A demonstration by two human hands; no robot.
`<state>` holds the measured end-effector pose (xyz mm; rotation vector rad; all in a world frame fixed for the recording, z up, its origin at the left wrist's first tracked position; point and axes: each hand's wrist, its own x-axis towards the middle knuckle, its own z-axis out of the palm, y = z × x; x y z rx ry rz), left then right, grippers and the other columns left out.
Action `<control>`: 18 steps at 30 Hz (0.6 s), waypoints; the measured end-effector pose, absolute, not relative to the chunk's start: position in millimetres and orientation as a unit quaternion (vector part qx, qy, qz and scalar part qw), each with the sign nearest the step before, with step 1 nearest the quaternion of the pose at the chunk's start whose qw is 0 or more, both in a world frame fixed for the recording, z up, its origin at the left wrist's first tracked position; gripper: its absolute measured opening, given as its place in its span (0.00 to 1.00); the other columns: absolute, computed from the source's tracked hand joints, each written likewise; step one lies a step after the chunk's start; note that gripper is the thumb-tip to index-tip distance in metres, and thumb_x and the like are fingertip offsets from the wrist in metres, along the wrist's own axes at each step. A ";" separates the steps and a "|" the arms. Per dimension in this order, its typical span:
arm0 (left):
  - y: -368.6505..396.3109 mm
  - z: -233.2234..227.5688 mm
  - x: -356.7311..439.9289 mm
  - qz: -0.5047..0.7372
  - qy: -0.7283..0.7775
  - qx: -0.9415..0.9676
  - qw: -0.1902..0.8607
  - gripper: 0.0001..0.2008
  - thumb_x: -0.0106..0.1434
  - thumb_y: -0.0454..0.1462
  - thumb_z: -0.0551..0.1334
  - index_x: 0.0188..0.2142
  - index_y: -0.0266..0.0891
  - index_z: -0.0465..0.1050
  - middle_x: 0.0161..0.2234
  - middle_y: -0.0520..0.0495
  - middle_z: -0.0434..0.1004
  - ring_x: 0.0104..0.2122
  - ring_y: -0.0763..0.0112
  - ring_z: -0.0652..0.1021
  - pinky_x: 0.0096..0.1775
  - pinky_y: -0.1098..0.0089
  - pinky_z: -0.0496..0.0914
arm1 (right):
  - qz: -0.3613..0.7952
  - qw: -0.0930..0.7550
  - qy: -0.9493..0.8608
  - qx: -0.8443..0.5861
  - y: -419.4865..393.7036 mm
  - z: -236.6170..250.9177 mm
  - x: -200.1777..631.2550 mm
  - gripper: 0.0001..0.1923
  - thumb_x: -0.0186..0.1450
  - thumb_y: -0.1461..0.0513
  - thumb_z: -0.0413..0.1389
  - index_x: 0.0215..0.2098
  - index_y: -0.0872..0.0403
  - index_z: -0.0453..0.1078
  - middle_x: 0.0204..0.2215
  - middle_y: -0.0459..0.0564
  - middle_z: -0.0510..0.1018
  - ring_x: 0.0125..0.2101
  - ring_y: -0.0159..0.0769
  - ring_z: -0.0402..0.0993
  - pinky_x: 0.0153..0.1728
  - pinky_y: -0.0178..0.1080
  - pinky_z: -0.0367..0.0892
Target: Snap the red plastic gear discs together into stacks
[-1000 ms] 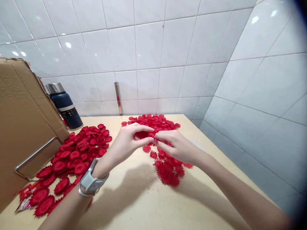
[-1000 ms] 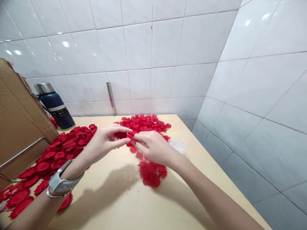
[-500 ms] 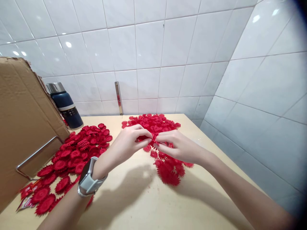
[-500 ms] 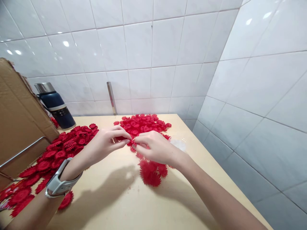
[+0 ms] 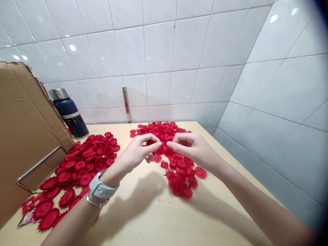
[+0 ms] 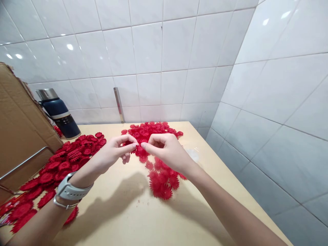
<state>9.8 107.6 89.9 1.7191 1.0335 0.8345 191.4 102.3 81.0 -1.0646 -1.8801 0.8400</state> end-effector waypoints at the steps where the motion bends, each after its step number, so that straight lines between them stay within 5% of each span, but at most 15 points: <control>1: 108.0 89.7 10.4 0.348 0.423 0.691 0.471 0.08 0.59 0.40 0.58 0.29 0.37 0.67 0.21 0.57 0.63 0.18 0.81 0.66 0.22 0.77 0.62 | 0.362 0.396 -0.737 -0.412 101.0 82.1 190.6 0.15 0.60 0.56 0.53 0.19 0.55 0.63 0.16 0.41 0.62 0.18 0.26 0.56 0.18 0.32 0.53; 6: 106.6 92.0 12.3 0.356 0.416 0.664 0.510 0.07 0.57 0.39 0.61 0.27 0.37 0.67 0.21 0.57 0.63 0.18 0.82 0.64 0.22 0.77 0.60 | 0.398 0.408 -0.721 -0.394 101.5 82.2 188.5 0.07 0.58 0.58 0.56 0.27 0.54 0.71 0.27 0.47 0.73 0.28 0.32 0.69 0.27 0.34 0.63; 18: 111.0 83.8 8.3 0.315 0.398 0.667 0.545 0.09 0.55 0.40 0.62 0.27 0.37 0.68 0.22 0.56 0.63 0.18 0.83 0.62 0.22 0.77 0.58 | 0.457 0.377 -0.715 -0.371 107.0 79.3 193.6 0.06 0.57 0.60 0.57 0.27 0.55 0.70 0.24 0.44 0.71 0.21 0.27 0.63 0.19 0.30 0.58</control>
